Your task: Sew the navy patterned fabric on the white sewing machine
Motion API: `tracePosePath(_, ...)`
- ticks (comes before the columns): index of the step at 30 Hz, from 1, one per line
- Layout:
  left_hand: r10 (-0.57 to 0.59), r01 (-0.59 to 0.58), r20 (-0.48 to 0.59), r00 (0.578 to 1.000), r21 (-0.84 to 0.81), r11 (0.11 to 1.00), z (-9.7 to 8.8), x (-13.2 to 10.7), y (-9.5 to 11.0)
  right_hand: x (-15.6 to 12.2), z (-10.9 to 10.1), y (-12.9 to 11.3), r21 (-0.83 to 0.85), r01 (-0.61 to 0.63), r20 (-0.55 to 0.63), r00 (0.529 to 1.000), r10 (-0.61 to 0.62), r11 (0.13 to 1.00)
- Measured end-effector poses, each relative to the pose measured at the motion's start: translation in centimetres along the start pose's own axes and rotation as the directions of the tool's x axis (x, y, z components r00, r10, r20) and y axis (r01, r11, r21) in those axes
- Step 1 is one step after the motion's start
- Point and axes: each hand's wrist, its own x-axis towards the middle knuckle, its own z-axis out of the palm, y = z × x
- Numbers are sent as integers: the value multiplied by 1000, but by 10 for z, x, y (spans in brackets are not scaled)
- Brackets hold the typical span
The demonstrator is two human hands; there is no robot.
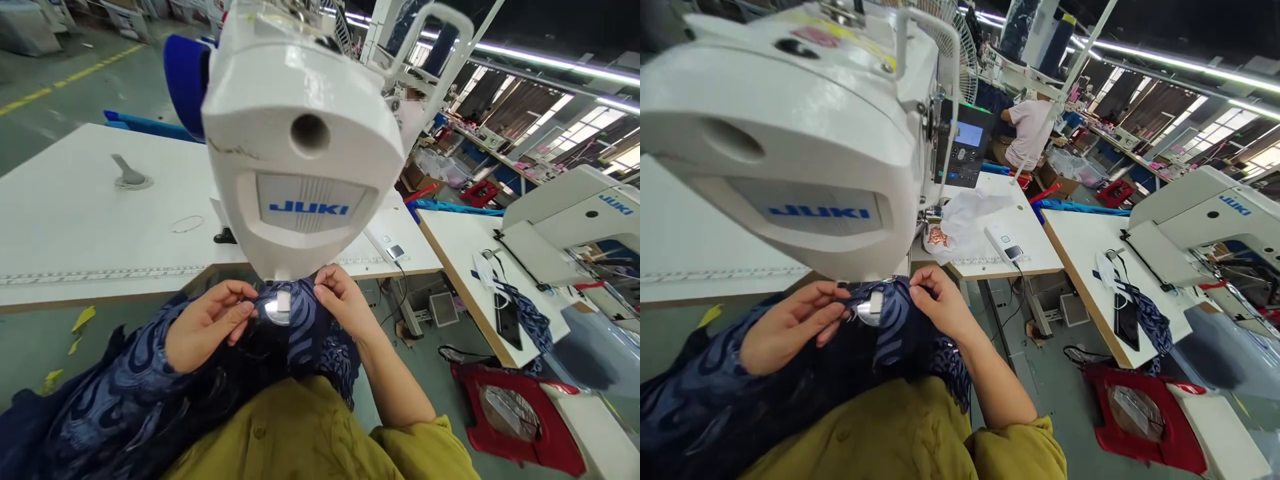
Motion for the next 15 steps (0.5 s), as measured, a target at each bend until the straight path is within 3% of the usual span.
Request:
tracePosePath(5,-173,174,51,984,-20,985,2,-2,-1,-35,-24,-10,-75,-25,86,996,31,997)
tracePosePath(7,-254,259,65,965,-79,963,4,0,-6,-54,-46,1,-159,-137,191,967,167,978)
tracePosePath(9,-322,330,76,944,-132,935,6,3,-14,-71,-71,24,-309,-253,269,901,339,917)
tracePosePath(11,-351,357,66,934,-141,923,8,6,-26,-83,-91,52,-526,-298,267,832,487,797)
tracePosePath(13,-375,382,77,924,-149,912,12,8,-38,-88,-97,77,-753,-245,244,757,606,610)
tracePosePath(14,-384,394,91,919,-153,906,15,8,-45,-88,-93,84,-848,-173,204,767,609,502)
tracePosePath(15,-394,407,113,912,-153,900,19,8,-51,-86,-85,86,-899,-98,177,811,558,428)
